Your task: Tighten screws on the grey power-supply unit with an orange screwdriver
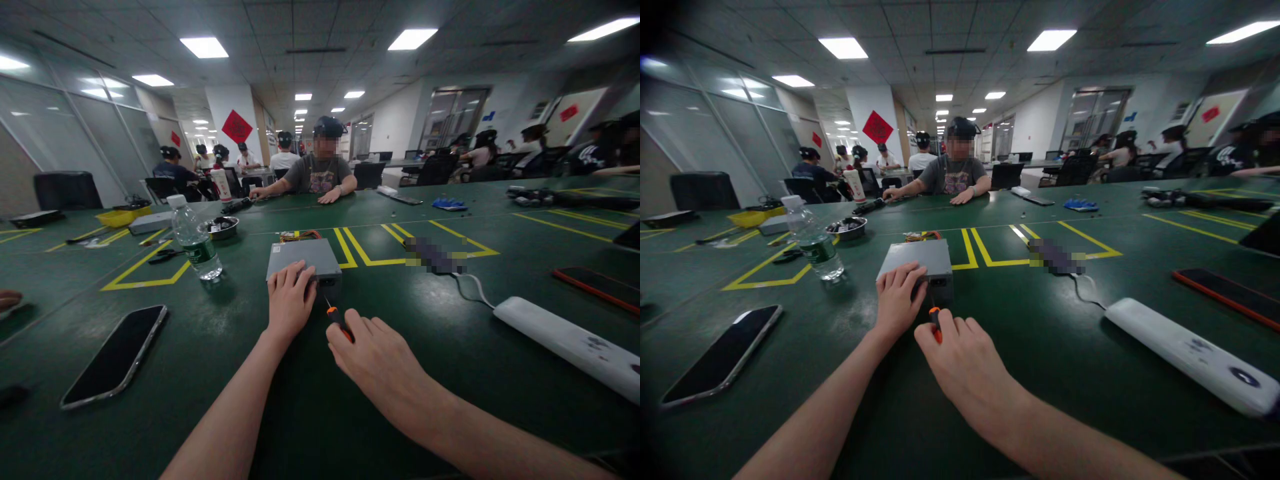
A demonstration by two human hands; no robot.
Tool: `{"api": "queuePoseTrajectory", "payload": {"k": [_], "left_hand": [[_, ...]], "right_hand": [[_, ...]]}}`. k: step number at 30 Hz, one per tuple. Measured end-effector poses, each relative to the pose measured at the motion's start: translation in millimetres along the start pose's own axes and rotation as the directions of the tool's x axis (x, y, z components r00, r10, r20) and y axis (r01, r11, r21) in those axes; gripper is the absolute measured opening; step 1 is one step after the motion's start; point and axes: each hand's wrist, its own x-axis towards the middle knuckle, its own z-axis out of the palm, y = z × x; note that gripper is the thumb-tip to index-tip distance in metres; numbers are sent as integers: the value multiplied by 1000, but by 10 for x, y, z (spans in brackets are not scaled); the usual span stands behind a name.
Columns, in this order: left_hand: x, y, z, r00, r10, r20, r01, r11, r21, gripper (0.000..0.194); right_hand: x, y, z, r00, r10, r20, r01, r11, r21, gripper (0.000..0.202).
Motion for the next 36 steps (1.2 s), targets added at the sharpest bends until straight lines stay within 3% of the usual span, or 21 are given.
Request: {"api": "queuePoseTrajectory", "payload": {"k": [4, 10, 15, 19, 22, 25, 27, 31, 36], "left_hand": [[-1, -4, 9, 1000, 5, -5, -5, 1000, 1, 28], [0, 2, 2, 1000, 6, -7, -6, 1000, -4, 28], [1, -4, -5, 1000, 8, 2, -8, 1000, 4, 28], [3, 1, -1, 1000, 8, 1, -8, 1000, 5, 29], [4, 6, -2, 1000, 6, -3, -6, 1000, 5, 28], [4, 6, -6, 1000, 6, -2, -6, 1000, 7, 28], [3, 5, -7, 1000, 6, 0, -6, 1000, 9, 28], [2, 1, -3, 1000, 8, 4, -9, 1000, 13, 28], [3, 1, -6, 1000, 17, 1, -17, 1000, 11, 28]], "right_hand": [[13, -92, -27, 999, 3, 49, -1, 999, -42, 15], [8, 28, -60, 974, -191, -125, 193, 981, 3, 26], [-46, 21, 89, 976, -156, -150, 168, 983, 73, 10], [-115, -22, 148, 977, -182, -111, 200, 965, 171, 19], [-140, 8, 160, 957, -279, -76, 289, 930, 228, 33], [-133, 70, 195, 934, -324, -151, 356, 877, 321, 20], [-126, 110, 219, 939, -295, -178, 343, 847, 406, 19], [-124, 166, 210, 951, -289, -109, 298, 765, 571, 31], [-89, 152, 174, 942, -294, -163, 332, 740, 585, 28]]}}
